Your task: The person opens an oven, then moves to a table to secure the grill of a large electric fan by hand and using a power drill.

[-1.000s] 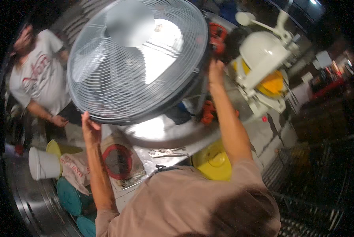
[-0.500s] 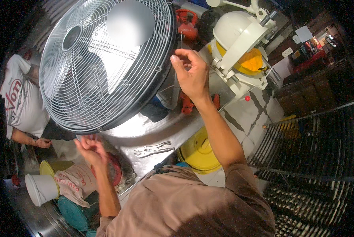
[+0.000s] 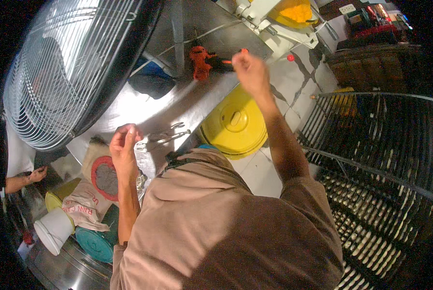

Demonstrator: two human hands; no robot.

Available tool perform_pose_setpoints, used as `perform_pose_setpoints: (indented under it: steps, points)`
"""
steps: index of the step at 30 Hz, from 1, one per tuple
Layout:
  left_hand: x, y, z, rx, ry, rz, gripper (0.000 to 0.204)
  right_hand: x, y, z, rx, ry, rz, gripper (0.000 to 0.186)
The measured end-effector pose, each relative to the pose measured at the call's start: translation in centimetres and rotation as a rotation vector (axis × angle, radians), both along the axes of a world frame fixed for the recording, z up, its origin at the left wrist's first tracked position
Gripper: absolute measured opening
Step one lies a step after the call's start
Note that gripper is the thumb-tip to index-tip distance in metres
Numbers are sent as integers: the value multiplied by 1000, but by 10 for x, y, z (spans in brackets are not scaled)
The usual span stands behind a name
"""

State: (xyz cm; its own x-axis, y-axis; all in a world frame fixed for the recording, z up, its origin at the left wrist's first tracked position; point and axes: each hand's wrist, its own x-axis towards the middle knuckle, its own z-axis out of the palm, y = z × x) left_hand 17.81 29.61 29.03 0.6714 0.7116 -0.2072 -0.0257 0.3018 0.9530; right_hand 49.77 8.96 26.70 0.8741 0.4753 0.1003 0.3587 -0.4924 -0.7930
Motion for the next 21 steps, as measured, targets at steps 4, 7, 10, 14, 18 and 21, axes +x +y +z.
perform_pose_setpoints:
  steps: [4,7,10,14,18,21]
  points:
    - [-10,-13,-29,145,241,-123,11,-45,-6,-39,-115,107,115,15]
    - [-2,-24,-38,734,294,-294,15,-45,9,-50,-189,-522,113,13]
    - [1,-31,-47,944,311,-379,17,-17,34,-44,-167,-757,138,20]
    - [8,-36,-53,1126,405,-505,35,28,55,-48,-789,-640,369,38]
    - [-4,-31,-76,1221,515,-528,48,48,44,-20,-628,-265,475,60]
    - [-5,-26,-80,1194,485,-504,47,63,15,2,-267,-108,499,62]
